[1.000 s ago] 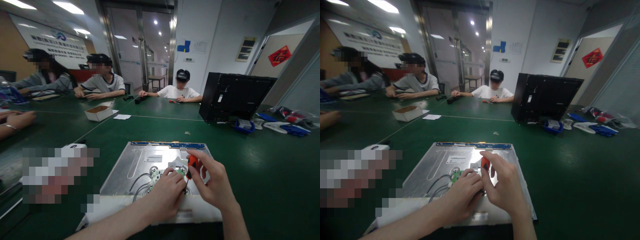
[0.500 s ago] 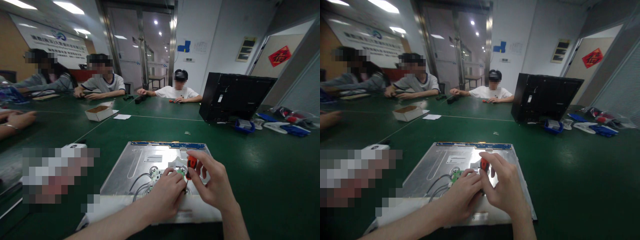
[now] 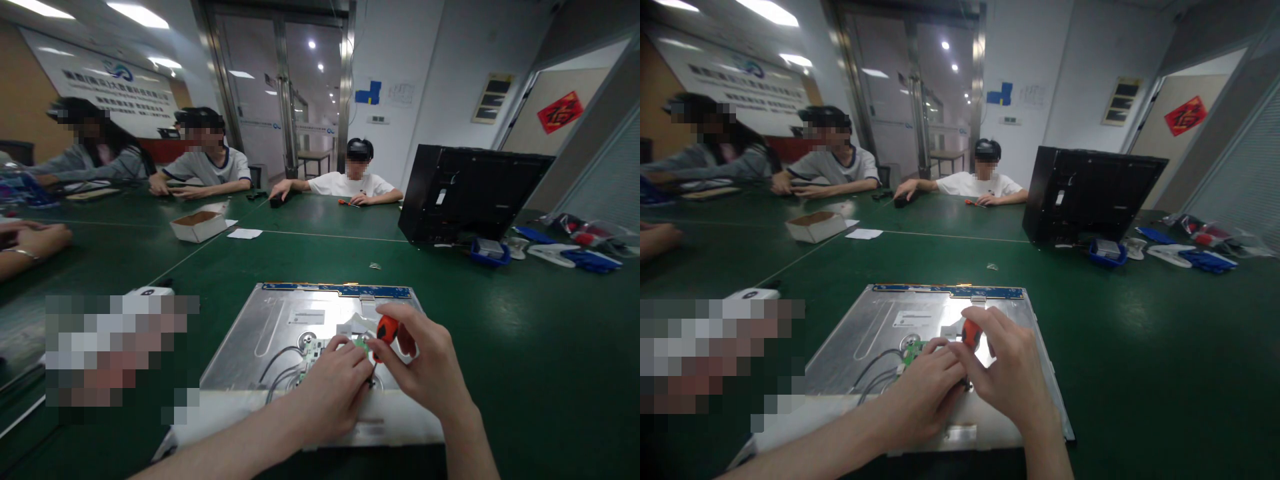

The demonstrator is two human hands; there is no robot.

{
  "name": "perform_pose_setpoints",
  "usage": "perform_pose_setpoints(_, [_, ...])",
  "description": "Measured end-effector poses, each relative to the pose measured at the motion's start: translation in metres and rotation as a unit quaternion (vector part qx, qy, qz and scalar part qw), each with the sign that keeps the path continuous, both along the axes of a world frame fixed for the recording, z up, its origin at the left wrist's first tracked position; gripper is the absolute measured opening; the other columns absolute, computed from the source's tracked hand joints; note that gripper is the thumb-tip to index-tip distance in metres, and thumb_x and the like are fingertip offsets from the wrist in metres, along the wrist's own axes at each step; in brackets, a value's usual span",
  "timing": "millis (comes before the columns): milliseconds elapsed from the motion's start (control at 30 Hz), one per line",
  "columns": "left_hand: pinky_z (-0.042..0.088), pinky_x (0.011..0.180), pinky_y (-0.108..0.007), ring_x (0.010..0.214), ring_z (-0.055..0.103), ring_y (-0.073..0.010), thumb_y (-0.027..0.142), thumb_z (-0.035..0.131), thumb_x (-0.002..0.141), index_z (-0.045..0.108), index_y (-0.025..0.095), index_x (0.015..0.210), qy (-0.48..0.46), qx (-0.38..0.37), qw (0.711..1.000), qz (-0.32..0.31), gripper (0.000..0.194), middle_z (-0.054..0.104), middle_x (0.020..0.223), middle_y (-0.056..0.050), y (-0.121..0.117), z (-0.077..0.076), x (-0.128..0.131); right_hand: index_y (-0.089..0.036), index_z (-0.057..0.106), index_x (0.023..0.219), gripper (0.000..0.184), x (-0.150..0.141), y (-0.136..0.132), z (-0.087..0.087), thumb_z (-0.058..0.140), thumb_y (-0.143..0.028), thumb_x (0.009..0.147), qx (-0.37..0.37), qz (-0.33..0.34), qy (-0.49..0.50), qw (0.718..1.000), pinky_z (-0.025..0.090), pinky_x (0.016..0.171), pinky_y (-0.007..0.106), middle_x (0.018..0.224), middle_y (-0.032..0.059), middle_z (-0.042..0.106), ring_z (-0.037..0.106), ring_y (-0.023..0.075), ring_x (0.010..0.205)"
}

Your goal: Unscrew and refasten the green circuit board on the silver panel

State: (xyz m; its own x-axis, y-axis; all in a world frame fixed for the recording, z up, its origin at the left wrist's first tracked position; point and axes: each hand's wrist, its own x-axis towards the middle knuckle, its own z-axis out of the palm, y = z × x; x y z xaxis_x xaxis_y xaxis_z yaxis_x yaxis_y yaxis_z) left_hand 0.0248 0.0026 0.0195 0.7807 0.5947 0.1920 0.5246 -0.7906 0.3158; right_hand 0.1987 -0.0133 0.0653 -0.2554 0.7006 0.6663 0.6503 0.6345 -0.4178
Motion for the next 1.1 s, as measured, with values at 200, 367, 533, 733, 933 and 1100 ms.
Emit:
perform_pose_setpoints(200, [0.034,0.098,-0.045,0.097,0.058,-0.0253,0.013,0.049,0.084,0.057,0.019,0.102,0.003,0.005,1.000,-0.004,0.020,0.064,0.101,-0.008,0.0011,-0.0007,-0.0002,-0.022,0.049,0.120,0.037,-0.0002,-0.0028,0.0002,0.052,-0.013,0.084,-0.029,0.027,0.038,0.998,0.041,0.054,0.025,0.084,0.0004,0.059,0.051,0.0117,0.060])
perform_pose_setpoints(367, [0.034,0.098,-0.045,0.100,0.058,-0.0259,0.014,0.049,0.086,0.057,0.020,0.107,-0.001,0.005,1.000,-0.003,0.023,0.064,0.104,-0.008,0.0004,-0.0007,-0.0003,-0.022,0.049,0.117,0.032,-0.0002,-0.0018,-0.0002,0.056,-0.018,0.086,-0.012,0.014,0.024,1.000,0.038,0.050,0.025,0.079,-0.0011,0.056,0.048,0.0107,0.055])
perform_pose_setpoints(533, [0.034,0.098,-0.045,0.103,0.058,-0.0269,0.013,0.049,0.085,0.057,0.020,0.109,-0.005,0.014,1.000,0.001,0.026,0.064,0.106,-0.009,-0.0003,-0.0036,-0.0005,-0.022,0.052,0.107,0.022,0.0004,0.0001,-0.0007,0.059,-0.025,0.087,0.010,-0.005,0.000,1.000,0.035,0.049,0.025,0.076,-0.0021,0.054,0.042,0.0090,0.050])
perform_pose_setpoints(733, [0.034,0.098,-0.046,0.102,0.058,-0.0266,0.013,0.049,0.085,0.058,0.019,0.105,0.000,0.001,1.000,-0.003,0.023,0.064,0.107,-0.009,0.0007,-0.0025,-0.0001,-0.022,0.052,0.113,0.028,0.0007,-0.0028,0.0030,0.055,-0.019,0.086,-0.014,0.023,0.012,1.000,0.039,0.052,0.025,0.085,0.0017,0.059,0.049,0.0123,0.060])
perform_pose_setpoints(933, [0.034,0.098,-0.045,0.100,0.058,-0.0261,0.014,0.048,0.086,0.057,0.019,0.107,0.001,0.005,1.000,-0.003,0.023,0.064,0.104,-0.009,0.0003,-0.0023,-0.0003,-0.022,0.051,0.117,0.033,0.0001,-0.0035,0.0026,0.054,-0.015,0.085,-0.014,0.025,0.026,0.999,0.039,0.052,0.024,0.078,-0.0015,0.059,0.048,0.0110,0.056])
perform_pose_setpoints(1100, [0.034,0.098,-0.046,0.102,0.057,-0.0265,0.014,0.049,0.086,0.057,0.020,0.107,-0.006,0.004,1.000,-0.003,0.024,0.064,0.106,-0.009,0.0001,-0.0036,-0.0008,-0.021,0.052,0.114,0.027,-0.0003,-0.0003,-0.0004,0.058,-0.024,0.088,0.002,-0.003,0.004,1.000,0.038,0.050,0.024,0.074,-0.0028,0.056,0.045,0.0099,0.051])
